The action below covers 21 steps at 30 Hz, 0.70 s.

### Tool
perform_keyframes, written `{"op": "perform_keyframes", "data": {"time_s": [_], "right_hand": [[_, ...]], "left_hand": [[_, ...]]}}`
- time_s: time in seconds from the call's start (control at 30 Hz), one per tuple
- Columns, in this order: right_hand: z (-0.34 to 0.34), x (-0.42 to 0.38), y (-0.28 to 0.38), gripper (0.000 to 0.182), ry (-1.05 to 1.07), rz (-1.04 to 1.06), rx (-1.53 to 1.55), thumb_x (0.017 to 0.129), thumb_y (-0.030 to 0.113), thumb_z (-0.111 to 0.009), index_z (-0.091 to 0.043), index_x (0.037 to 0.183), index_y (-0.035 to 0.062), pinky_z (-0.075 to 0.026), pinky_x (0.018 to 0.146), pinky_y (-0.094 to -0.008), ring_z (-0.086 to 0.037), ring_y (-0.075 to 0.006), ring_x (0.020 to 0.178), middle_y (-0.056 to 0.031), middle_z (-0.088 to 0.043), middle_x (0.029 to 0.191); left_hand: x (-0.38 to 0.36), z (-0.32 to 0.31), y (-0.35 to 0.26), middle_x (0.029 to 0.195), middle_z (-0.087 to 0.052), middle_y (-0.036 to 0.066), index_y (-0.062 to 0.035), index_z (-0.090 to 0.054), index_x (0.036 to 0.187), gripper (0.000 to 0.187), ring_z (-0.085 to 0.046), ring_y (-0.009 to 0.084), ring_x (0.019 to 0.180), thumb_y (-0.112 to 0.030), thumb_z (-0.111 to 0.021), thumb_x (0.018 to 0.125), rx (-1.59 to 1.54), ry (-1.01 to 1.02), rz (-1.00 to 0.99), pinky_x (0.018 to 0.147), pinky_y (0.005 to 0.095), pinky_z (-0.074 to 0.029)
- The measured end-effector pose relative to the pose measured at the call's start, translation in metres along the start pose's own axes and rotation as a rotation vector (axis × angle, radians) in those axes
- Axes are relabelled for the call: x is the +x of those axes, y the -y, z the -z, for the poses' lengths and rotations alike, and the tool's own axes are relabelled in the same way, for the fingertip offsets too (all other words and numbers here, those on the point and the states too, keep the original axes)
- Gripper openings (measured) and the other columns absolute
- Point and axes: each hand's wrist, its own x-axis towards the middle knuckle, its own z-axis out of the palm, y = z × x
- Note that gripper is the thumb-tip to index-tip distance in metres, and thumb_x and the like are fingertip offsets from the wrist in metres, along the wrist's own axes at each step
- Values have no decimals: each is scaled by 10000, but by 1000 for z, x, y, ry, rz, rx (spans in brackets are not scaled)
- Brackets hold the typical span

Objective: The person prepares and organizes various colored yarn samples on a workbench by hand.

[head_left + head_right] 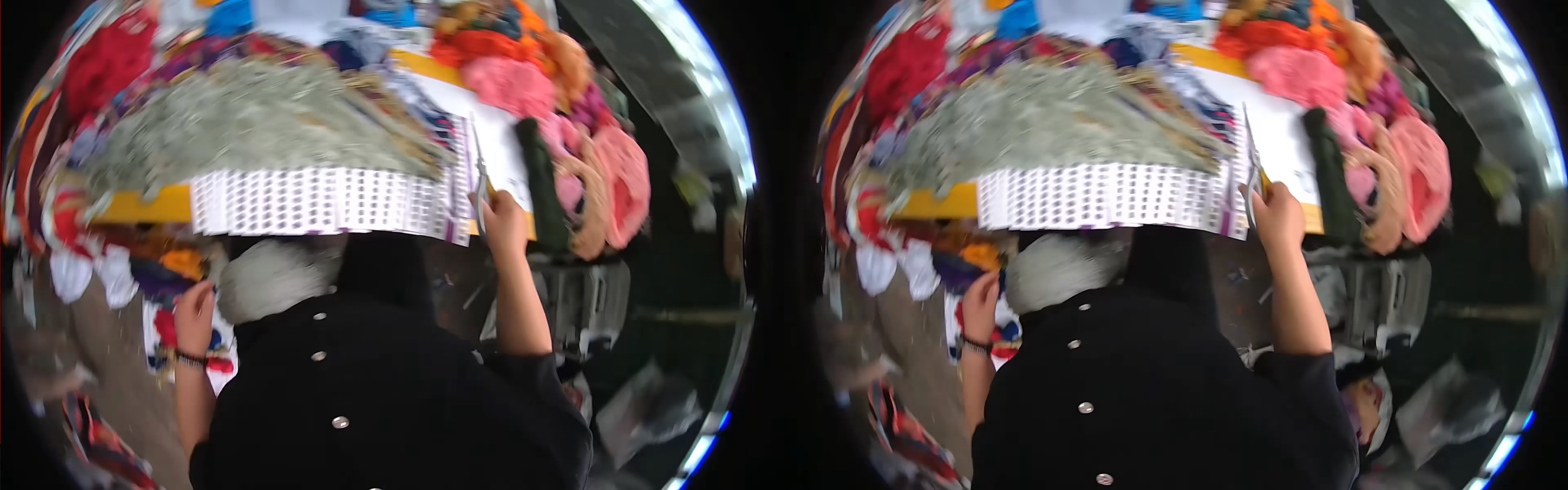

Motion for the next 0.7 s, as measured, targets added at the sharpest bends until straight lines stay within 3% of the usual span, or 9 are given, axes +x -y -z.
{"op": "perform_keyframes", "data": {"time_s": [0.07, 0.23, 0.43, 0.5, 0.53, 0.57, 0.67, 0.7], "right_hand": [[1, 19, -29, 452, 15, -134, -148, 760, 462, -616, -600, 799, 12, -456, 653, -433, -605, -355, 728, -169, -623, 727], [-14, 65, -83, 476, 40, -240, -333, 774, 504, -591, -645, 859, 38, -490, 724, -427, -628, -344, 840, -174, -650, 851], [-11, 97, -88, 459, 46, -193, -366, 754, 493, -605, -668, 877, 55, -488, 736, -439, -626, -345, 862, -175, -655, 879], [-4, 86, -69, 428, -9, -125, -403, 769, 439, -609, -652, 947, 52, -479, 757, -438, -610, -343, 901, -166, -635, 971], [-15, 82, -81, 371, -341, 202, -317, 791, 377, -615, -638, 964, 50, -473, 767, -439, -606, -342, 897, -152, -627, 1001], [-2, 59, -47, 265, -494, 352, -146, 791, 257, -642, -626, 953, 48, -480, 758, -398, -615, -315, 843, -126, -641, 954], [5, -18, 20, 200, -192, 513, 372, 733, 86, -684, -617, 915, 38, -487, 686, -315, -617, -261, 754, -90, -646, 822], [4, -47, 41, 174, 11, 605, 418, 736, 103, -683, -619, 885, 41, -491, 665, -328, -621, -270, 748, -98, -641, 808]], "left_hand": [[-6, -7, -13, 977, -620, 82, -4, -589, 1078, 218, -593, 146, 881, -74, -548, 876, -1, -7, -2, 781, 257, -462], [0, -2, -6, 1011, -614, 100, 6, -593, 1057, 200, -584, 176, 933, -79, -551, 881, -27, -36, 5, 815, 274, -456], [0, -6, -52, 956, -634, 120, -11, -617, 1027, 188, -607, 216, 887, -101, -546, 878, 159, -54, -75, 776, 289, -467], [-6, -11, -54, 958, -632, 122, -19, -617, 1030, 203, -614, 223, 869, -105, -568, 852, 161, -43, -67, 763, 294, -475], [-10, -15, -57, 985, -627, 125, -26, -616, 1031, 211, -610, 238, 903, -107, -576, 840, 155, -40, -78, 794, 310, -471], [-11, -17, -60, 1048, -615, 127, -33, -601, 1062, 270, -587, 271, 979, -117, -612, 805, 196, 19, -64, 859, 338, -453], [-15, -30, -77, 1212, -531, 136, -49, -560, 1138, 430, -494, 312, 1123, -146, -676, 736, 371, 97, -249, 959, 384, -386], [-15, -34, -78, 1265, -493, 139, -52, -545, 1162, 480, -462, 324, 1158, -158, -694, 718, 411, 156, -269, 981, 396, -367]]}}
